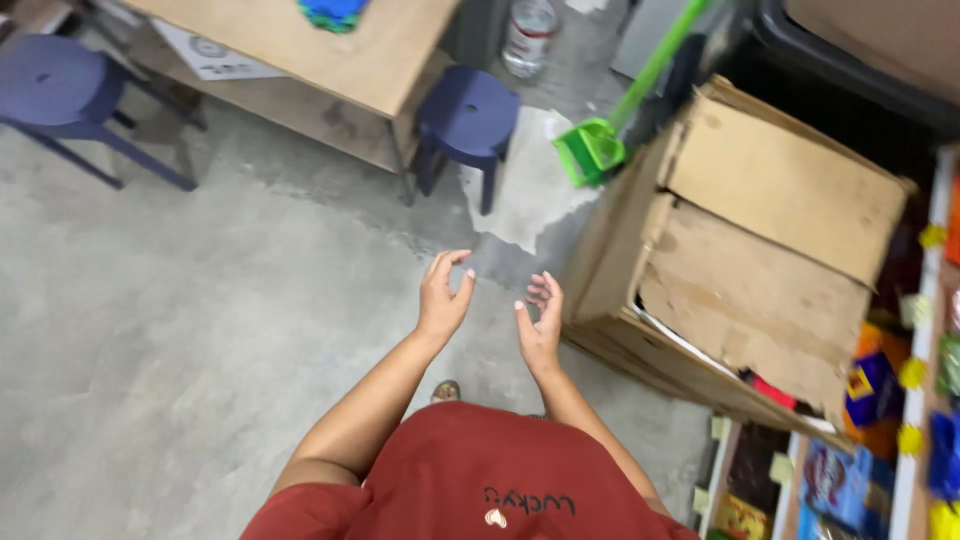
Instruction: The person wipes packaged snack bars with a cloth on a table, then carries them to a shelf and stacks them neatly. This cycle repeats several times with different snack bars and two round containers.
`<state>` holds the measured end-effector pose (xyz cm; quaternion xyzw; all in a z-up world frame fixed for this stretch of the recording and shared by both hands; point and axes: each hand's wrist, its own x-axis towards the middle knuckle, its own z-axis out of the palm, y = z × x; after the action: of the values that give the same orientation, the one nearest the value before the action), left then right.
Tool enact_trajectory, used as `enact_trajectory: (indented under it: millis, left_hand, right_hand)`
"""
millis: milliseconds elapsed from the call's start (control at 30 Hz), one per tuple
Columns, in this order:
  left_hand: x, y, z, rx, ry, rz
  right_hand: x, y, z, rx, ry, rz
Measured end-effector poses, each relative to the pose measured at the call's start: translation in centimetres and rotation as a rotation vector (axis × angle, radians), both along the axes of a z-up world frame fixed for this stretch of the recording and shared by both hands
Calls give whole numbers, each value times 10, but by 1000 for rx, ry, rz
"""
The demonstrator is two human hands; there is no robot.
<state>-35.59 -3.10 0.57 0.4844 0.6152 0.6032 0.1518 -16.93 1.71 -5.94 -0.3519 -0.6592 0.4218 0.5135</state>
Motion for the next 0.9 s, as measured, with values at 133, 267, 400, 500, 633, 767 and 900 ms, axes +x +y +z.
enact_trajectory:
  millis: [133, 267, 400, 500, 633, 767, 900]
  left_hand:
    - [-69, -3, 8, -19, -108, 87]
    - [-115, 7, -4, -13, -158, 175]
    - [-156, 35, -11, -96, -228, 223]
    - [-198, 79, -13, -106, -223, 241]
    - [-256, 151, -7, -46, -183, 291]
    - [-313, 217, 18, -12, -116, 319]
    - [-355, 257, 28, 18, -105, 348]
  right_hand:
    - [-66, 25, 3, -50, -10, 89]
    - [-114, 65, 3, -43, -46, 192]
    - [-163, 115, -2, -76, -56, 230]
    - [-202, 166, -10, -146, -67, 215]
    - [-277, 247, -8, -181, -39, 252]
    - [-351, 319, 26, -147, -11, 367]
    - [-407, 377, 45, -45, -39, 435]
